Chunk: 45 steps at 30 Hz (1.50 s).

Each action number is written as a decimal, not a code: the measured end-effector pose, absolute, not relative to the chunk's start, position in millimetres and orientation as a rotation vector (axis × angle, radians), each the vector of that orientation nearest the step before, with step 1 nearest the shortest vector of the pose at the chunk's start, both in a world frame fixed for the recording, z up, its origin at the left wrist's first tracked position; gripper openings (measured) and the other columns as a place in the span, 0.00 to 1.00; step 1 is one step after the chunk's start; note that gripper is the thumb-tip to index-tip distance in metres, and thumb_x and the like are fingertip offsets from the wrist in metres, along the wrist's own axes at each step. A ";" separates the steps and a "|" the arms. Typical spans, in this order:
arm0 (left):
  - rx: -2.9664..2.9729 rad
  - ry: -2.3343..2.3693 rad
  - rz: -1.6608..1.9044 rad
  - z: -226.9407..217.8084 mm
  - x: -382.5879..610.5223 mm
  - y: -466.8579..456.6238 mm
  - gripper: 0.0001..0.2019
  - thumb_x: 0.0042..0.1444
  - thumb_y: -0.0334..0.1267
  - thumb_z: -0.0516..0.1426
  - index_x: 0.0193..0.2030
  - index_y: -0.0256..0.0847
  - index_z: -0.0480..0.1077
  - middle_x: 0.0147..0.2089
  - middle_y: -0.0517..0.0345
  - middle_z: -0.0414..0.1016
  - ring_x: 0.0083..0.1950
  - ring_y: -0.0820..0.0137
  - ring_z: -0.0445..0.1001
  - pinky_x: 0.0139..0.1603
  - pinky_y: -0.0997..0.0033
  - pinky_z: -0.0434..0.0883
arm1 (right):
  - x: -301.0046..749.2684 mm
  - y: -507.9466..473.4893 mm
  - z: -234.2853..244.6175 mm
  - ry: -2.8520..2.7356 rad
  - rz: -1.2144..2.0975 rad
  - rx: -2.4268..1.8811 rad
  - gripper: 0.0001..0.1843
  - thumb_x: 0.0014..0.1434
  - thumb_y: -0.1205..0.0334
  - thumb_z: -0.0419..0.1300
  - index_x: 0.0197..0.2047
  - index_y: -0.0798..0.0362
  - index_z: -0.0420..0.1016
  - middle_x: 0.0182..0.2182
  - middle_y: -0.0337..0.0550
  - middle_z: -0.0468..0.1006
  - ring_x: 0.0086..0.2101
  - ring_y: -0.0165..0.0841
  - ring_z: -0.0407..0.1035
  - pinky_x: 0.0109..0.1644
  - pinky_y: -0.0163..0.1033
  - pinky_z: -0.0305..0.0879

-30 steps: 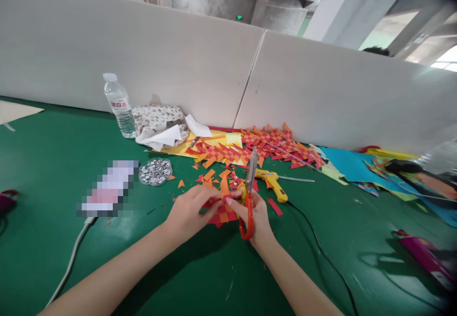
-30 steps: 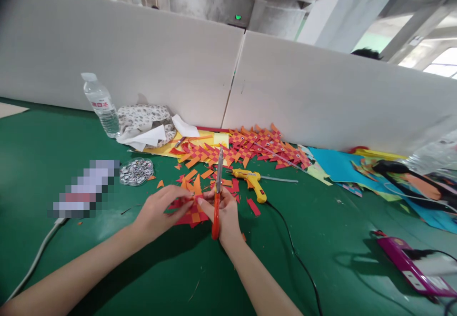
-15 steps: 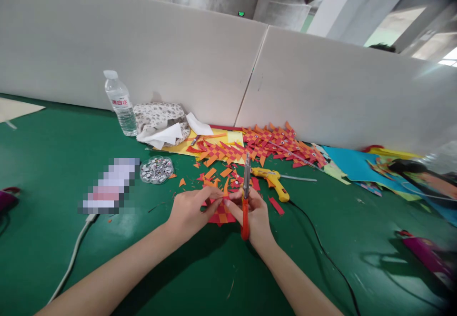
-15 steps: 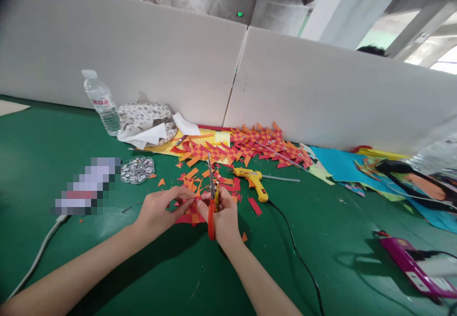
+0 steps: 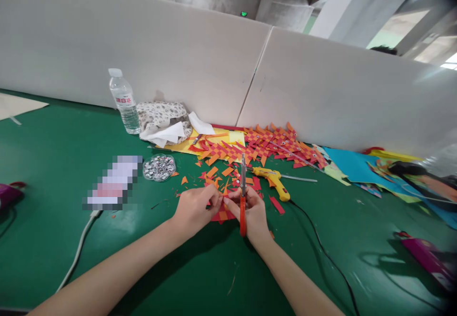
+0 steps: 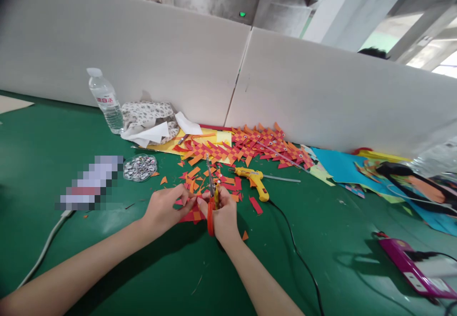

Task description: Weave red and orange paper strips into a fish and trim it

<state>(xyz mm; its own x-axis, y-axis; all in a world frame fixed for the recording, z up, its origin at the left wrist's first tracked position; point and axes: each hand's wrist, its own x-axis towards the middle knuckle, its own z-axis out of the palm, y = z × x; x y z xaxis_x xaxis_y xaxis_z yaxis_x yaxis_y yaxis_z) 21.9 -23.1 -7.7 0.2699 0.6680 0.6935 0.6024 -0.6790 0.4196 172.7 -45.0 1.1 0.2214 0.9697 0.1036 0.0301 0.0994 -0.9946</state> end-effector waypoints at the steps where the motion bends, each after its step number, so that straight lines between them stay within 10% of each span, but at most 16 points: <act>1: 2.435 1.236 1.370 -7.5 21.3 -22.4 0.10 0.53 0.34 0.54 0.24 0.42 0.57 0.20 0.67 0.70 0.20 0.77 0.70 0.21 0.79 0.60 | 172.7 -45.0 1.0 -1.100 0.965 -1.241 0.18 0.34 0.62 0.72 0.25 0.52 0.66 0.25 0.36 0.73 0.26 0.30 0.69 0.34 0.37 0.68; 24: 1.428 1.056 1.406 6.9 5.9 -8.0 0.06 0.58 0.40 0.52 0.38 0.42 0.59 0.40 0.59 0.70 0.26 0.78 0.69 0.29 0.76 0.68 | 179.3 -40.7 3.3 -0.846 1.107 -1.016 0.20 0.33 0.69 0.72 0.27 0.51 0.65 0.25 0.32 0.66 0.30 0.26 0.65 0.39 0.33 0.65; 33: 1.241 1.088 1.411 2.8 -0.7 7.7 0.11 0.57 0.47 0.52 0.39 0.41 0.62 0.30 0.63 0.69 0.21 0.78 0.67 0.19 0.79 0.60 | 189.9 -38.9 9.2 -0.776 1.063 -0.992 0.19 0.37 0.68 0.70 0.29 0.51 0.64 0.27 0.31 0.65 0.30 0.24 0.65 0.40 0.31 0.64; 40: 1.321 0.879 1.047 10.9 9.6 -8.3 0.13 0.47 0.45 0.61 0.37 0.40 0.72 0.40 0.55 0.74 0.40 0.69 0.72 0.37 0.73 0.68 | 186.4 -42.0 8.9 -1.014 1.130 -1.135 0.20 0.36 0.62 0.70 0.28 0.51 0.63 0.27 0.34 0.70 0.30 0.29 0.68 0.39 0.37 0.67; 45: 1.221 0.894 1.006 8.1 16.2 -14.4 0.10 0.43 0.43 0.64 0.29 0.39 0.73 0.28 0.62 0.72 0.29 0.76 0.69 0.32 0.76 0.66 | 179.4 -47.7 12.4 -1.239 1.078 -1.243 0.20 0.36 0.58 0.70 0.27 0.51 0.62 0.27 0.37 0.72 0.25 0.29 0.67 0.34 0.38 0.68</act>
<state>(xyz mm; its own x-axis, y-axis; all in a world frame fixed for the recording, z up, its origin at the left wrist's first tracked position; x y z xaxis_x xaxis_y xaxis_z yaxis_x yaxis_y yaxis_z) 16.2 -14.4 8.1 0.3179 0.9480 -0.0147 -0.1258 0.0575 0.9904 179.4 -47.7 12.4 0.0656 0.9956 0.0671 0.0716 0.0624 -0.9955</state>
